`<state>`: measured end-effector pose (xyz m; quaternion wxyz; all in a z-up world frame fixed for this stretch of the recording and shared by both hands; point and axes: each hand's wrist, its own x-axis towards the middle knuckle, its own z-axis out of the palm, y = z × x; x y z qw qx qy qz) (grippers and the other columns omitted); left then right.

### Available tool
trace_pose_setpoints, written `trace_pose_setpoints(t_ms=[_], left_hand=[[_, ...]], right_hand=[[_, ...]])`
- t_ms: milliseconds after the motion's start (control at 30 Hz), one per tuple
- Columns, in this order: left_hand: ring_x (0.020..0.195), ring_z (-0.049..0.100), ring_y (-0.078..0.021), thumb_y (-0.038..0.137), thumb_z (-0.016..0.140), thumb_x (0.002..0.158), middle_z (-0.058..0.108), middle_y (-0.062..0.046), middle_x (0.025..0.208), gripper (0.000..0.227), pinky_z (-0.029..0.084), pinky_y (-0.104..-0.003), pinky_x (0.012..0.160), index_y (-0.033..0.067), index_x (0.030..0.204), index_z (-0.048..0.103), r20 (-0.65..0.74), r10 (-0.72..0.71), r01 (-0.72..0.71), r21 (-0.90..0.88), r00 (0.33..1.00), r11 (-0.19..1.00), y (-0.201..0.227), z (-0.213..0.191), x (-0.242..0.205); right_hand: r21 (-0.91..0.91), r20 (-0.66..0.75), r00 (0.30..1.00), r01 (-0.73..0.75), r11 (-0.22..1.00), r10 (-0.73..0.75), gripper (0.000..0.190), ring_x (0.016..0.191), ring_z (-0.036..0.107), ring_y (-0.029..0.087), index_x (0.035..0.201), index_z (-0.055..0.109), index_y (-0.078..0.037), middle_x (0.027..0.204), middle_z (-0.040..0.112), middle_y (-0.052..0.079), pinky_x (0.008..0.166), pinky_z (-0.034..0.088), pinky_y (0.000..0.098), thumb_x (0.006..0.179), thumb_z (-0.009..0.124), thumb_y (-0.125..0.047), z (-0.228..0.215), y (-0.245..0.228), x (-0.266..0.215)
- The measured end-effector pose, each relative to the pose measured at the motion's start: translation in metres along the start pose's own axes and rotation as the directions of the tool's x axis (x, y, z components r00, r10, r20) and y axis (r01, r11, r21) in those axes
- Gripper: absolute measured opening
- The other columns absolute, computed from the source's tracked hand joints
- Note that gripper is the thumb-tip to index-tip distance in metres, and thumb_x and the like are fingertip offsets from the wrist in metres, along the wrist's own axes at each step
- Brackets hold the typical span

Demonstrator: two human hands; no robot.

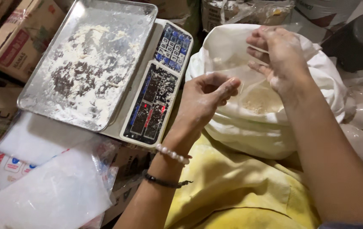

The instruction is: The person scoops flour from a large sack into a small plastic bag using a scoop, weighs the bag on a digital scale, and ties it closed. The process is repeated for multiple bags.

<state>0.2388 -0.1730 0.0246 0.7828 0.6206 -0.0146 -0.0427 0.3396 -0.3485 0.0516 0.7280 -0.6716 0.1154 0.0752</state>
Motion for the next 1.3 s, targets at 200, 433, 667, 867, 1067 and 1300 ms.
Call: trace_pose_setpoints(t_ms=[200,433,667,867,1067,1300], left_hand=[[0.072,0.069,-0.0112,0.033,0.075,0.091,0.069,-0.002,0.081,0.028,0.055,-0.025,0.063,0.0062,0.09,0.07,-0.105,0.045,-0.037,0.073,0.994,0.997,-0.007,0.017,0.016],[0.076,0.073,-0.0141,0.029,0.069,0.096,0.07,-0.006,0.088,0.028,0.055,-0.026,0.063,0.0012,0.099,0.066,-0.149,0.087,-0.091,-0.019,0.985,0.996,-0.015,0.036,0.047],[0.079,0.073,-0.0133,0.026,0.073,0.093,0.075,-0.008,0.092,0.031,0.062,-0.027,0.074,-0.0033,0.104,0.072,-0.095,0.134,-0.155,-0.273,0.987,0.949,-0.018,0.038,0.063],[0.079,0.072,-0.0154,0.026,0.078,0.095,0.073,-0.011,0.089,0.029,0.063,-0.028,0.075,-0.0023,0.096,0.072,-0.091,0.196,-0.214,-0.278,0.976,0.936,-0.015,0.039,0.06],[0.079,0.076,-0.0168,0.021,0.077,0.091,0.074,-0.009,0.087,0.025,0.067,-0.03,0.072,0.0011,0.083,0.064,-0.032,0.177,-0.18,-0.202,0.984,0.963,-0.01,0.035,0.059],[0.083,0.081,-0.0185,0.004,0.066,0.091,0.061,-0.009,0.084,0.019,0.067,-0.031,0.075,-0.0019,0.077,0.055,-0.09,0.217,-0.204,0.133,0.972,0.97,-0.007,0.033,0.057]], right_hand=[[-0.309,0.096,0.966,0.257,0.916,-0.239,0.022,0.098,0.06,0.014,0.113,0.066,-0.014,0.105,0.067,0.002,0.08,0.051,0.0309,0.101,0.065,-0.032,-0.005,0.003,-0.016],[-0.371,0.343,0.862,0.489,0.79,-0.372,0.049,0.075,0.064,0.006,0.112,0.066,-0.007,0.09,0.07,0.0,0.062,0.051,0.0219,0.092,0.07,-0.051,-0.008,0.001,-0.032],[-0.336,0.414,0.874,0.405,0.85,-0.253,0.048,0.087,0.072,0.009,0.111,0.069,-0.006,0.097,0.074,0.002,0.072,0.058,0.0237,0.089,0.071,-0.048,-0.019,-0.019,-0.051],[-0.319,0.429,0.867,0.408,0.855,-0.254,0.028,0.094,0.072,0.012,0.114,0.069,-0.004,0.103,0.073,0.003,0.08,0.062,0.028,0.092,0.072,-0.022,-0.027,-0.023,-0.059],[-0.318,0.304,0.912,0.368,0.874,-0.274,0.011,0.089,0.073,0.014,0.101,0.069,-0.002,0.097,0.072,0.005,0.078,0.066,0.03,0.099,0.068,-0.013,-0.032,-0.017,-0.061],[-0.367,-0.004,0.928,0.346,0.863,-0.374,0.027,0.095,0.072,0.016,0.116,0.059,-0.01,0.101,0.071,0.004,0.076,0.064,0.0313,0.092,0.07,-0.008,-0.033,-0.015,-0.062]])
